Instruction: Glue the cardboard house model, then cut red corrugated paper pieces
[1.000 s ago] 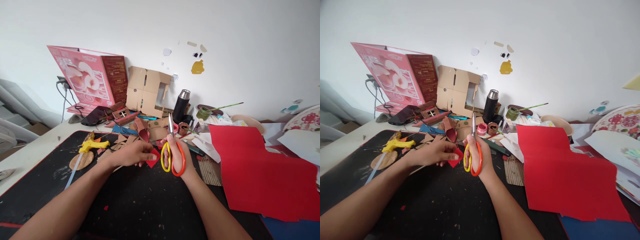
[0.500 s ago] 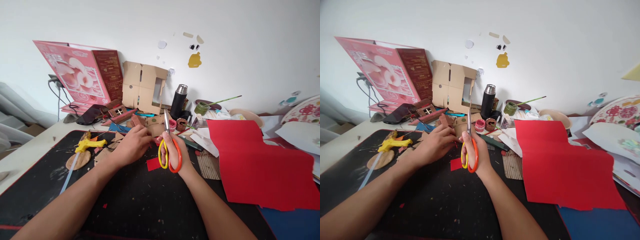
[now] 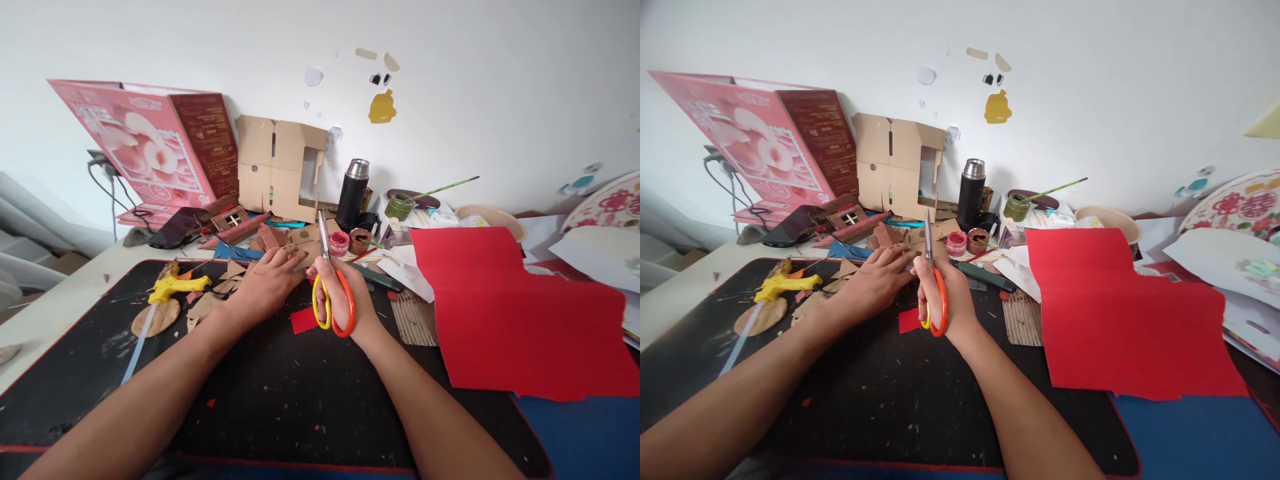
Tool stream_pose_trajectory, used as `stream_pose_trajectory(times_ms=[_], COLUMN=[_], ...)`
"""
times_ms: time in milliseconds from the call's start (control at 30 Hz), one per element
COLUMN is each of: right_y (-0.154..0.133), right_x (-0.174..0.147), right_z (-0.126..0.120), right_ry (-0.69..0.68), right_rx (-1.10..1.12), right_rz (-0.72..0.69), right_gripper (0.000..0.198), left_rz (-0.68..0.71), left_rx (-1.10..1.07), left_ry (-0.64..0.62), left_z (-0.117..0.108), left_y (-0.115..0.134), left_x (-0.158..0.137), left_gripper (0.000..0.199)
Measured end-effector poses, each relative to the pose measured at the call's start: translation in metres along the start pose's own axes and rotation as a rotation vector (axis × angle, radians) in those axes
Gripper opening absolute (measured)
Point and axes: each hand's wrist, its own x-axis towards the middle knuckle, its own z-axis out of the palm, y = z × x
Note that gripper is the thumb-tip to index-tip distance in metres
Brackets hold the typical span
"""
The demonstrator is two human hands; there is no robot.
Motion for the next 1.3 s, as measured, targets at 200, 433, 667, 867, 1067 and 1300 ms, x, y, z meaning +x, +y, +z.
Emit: stream_pose_trajectory(times_ms=[200,433,667,867,1067,1300], right_y=[0.003,0.004,0.004,0.001,0.006,0.007], right_x=[0.001,0.001,0.002,0.002,0.003,0.002], right_z=[-0.002,-0.003,-0.003,-0.004,-0.007,-0.005], right_ry=[-0.009,-0.001,-0.003,0.004,0.004,-0.002], right_rx=[-0.034,-0.026,-0.022,-0.021,-0.036,-0.032], right_rz=[0.004,0.014,0.012,0.0,-0.018,-0.001], right_gripper=[0.06,0.058,0.059,0.06,0.058,0.053], left_rz=[-0.025,0.021,0.002,0.003,-0.036,-0.09], left_rx=[-0.092,-0.155,-0.21,-0.361,-0.403,-0.45], left_ry=[0.019,0.035,0.042,-0.075,-0.246,-0.343], left_z=[-0.009,-0.016,-0.018,-0.029,-0.031,-0.037], left_y=[0.005,0.011,0.014,0.019,0.02,0.025], left_x=[0.001,0.0,0.003,0.002,-0.003,-0.001], left_gripper=[0.034,0.024,0.018,0.016,0.024,0.018])
